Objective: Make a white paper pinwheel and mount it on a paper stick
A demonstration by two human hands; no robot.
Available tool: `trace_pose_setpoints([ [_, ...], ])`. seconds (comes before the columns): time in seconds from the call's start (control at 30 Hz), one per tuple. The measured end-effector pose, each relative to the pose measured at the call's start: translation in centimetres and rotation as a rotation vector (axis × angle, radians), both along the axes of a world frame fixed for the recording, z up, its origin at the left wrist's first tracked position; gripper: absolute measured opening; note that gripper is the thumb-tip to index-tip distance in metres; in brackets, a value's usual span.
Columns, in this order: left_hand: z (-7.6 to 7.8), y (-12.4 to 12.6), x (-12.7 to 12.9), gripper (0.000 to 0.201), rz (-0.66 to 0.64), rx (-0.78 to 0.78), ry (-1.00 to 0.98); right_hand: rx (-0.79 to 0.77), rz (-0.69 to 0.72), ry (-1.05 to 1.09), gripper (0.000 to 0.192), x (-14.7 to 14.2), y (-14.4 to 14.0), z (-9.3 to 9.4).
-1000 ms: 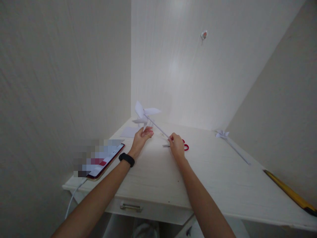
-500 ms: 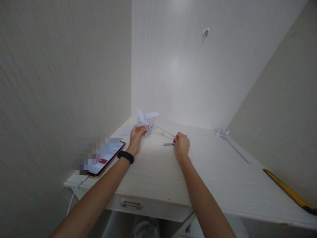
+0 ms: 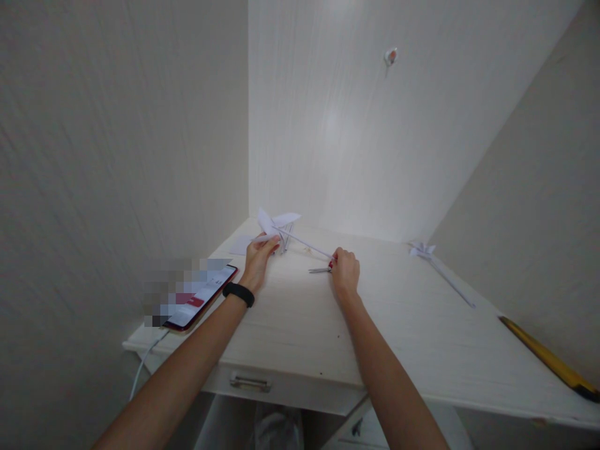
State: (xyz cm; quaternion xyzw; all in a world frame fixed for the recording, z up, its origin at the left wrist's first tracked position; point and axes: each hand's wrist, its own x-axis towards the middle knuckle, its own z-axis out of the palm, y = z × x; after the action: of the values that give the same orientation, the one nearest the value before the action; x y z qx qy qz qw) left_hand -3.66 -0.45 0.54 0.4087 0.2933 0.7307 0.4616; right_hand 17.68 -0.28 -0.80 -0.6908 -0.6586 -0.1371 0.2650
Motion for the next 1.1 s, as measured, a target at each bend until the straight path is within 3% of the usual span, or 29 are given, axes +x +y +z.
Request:
trace_pose_setpoints([
  [0.37,0.31,-0.2,0.07,0.03,0.005,0.078,-0.003,-0.03,-0.049,-0.003,0.014,-0.1,0.05,0.21],
  [0.67,0.51,-0.19,-0.1,0.025,0.081,0.038,-0.111,-0.021,-0.071,-0.005,0.015,-0.1,-0.01,0.21],
  [1.1,0.21,0.02,-0.39,0.03,0.092,0.063,-0.097,0.005,-0.093,-0.014,0.013,0.1,0.22,-0.19],
])
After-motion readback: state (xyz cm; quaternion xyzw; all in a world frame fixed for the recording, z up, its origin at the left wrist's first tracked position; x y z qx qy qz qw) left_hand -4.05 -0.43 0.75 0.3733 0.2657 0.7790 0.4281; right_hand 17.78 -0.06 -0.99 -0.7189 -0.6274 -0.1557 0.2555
